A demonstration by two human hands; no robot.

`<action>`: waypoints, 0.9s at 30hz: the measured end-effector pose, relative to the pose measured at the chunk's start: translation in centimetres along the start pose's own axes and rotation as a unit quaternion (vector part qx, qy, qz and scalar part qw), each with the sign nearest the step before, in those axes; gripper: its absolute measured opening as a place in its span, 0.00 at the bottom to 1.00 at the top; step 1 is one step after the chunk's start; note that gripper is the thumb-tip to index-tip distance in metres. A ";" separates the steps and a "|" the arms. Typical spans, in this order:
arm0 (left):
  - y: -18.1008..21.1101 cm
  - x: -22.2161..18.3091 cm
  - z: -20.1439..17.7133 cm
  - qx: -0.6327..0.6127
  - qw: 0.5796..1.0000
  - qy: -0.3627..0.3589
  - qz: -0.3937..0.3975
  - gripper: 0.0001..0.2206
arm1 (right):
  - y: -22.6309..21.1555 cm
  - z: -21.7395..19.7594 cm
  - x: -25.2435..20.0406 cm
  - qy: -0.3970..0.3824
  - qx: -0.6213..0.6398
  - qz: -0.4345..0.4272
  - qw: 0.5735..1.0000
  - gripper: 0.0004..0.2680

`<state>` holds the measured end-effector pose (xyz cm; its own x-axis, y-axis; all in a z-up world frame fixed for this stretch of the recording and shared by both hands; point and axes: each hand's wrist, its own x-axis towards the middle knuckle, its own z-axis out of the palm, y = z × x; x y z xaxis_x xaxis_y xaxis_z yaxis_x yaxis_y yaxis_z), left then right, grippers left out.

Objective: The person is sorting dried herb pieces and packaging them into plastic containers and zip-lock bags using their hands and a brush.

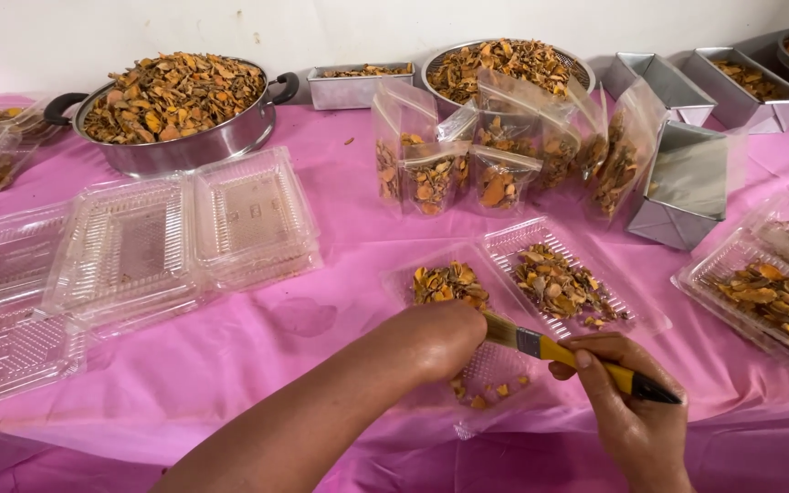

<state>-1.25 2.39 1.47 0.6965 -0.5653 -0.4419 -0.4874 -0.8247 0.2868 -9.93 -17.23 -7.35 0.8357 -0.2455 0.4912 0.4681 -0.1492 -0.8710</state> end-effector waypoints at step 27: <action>3.8 3.7 -0.4 0.263 0.954 -0.105 -0.103 0.20 | 4.6 5.2 0.4 -0.018 -0.265 -0.278 0.923 0.09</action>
<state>-0.35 -2.82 1.27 0.7123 -0.3316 -0.6186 -0.5868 -0.7650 -0.2656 -6.00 -13.02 -11.21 0.5222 0.0410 0.8518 0.6289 -0.6931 -0.3522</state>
